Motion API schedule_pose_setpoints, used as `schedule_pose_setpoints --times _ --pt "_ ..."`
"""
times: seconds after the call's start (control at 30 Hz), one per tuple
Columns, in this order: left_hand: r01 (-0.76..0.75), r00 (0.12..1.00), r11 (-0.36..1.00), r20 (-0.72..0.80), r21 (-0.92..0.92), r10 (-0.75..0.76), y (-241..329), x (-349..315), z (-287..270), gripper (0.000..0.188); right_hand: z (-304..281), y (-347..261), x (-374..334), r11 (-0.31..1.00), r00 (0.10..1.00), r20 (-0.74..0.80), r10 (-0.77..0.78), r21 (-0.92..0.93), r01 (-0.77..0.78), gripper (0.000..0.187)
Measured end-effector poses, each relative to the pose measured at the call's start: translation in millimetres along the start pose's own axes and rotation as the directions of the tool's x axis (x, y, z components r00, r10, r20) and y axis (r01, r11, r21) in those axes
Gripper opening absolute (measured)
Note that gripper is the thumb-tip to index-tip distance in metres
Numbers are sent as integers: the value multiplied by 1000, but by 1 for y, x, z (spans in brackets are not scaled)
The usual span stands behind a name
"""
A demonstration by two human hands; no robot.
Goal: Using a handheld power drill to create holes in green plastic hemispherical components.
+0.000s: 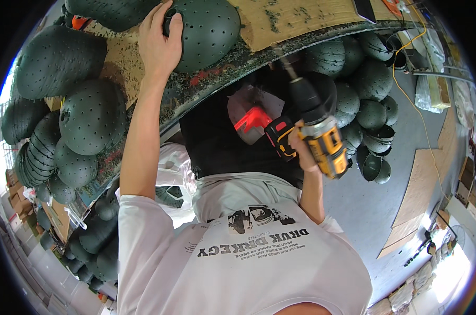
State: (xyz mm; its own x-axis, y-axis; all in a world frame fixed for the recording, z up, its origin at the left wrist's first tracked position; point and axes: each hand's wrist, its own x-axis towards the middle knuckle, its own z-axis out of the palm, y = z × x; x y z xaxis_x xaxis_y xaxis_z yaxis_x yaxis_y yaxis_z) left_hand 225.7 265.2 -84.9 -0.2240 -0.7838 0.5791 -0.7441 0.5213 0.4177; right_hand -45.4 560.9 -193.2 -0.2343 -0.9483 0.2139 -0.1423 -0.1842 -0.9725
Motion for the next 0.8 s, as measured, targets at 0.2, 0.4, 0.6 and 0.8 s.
schedule_pose_setpoints --times 0.2,0.4,0.6,0.8 --pt "351 793 787 -285 -508 -538 40 -28 -39 40 -22 3 22 381 926 66 372 899 -217 35" --pt "340 493 -481 588 -808 -641 90 -106 -50 49 -32 24 23 144 946 64 316 983 -115 37" --pt "219 398 -641 667 -735 -630 87 -97 -26 57 -32 29 28 155 942 126 312 971 -181 38" --pt "112 298 -699 695 -706 -654 81 -87 -20 58 -38 27 25 117 946 74 317 986 -116 35"
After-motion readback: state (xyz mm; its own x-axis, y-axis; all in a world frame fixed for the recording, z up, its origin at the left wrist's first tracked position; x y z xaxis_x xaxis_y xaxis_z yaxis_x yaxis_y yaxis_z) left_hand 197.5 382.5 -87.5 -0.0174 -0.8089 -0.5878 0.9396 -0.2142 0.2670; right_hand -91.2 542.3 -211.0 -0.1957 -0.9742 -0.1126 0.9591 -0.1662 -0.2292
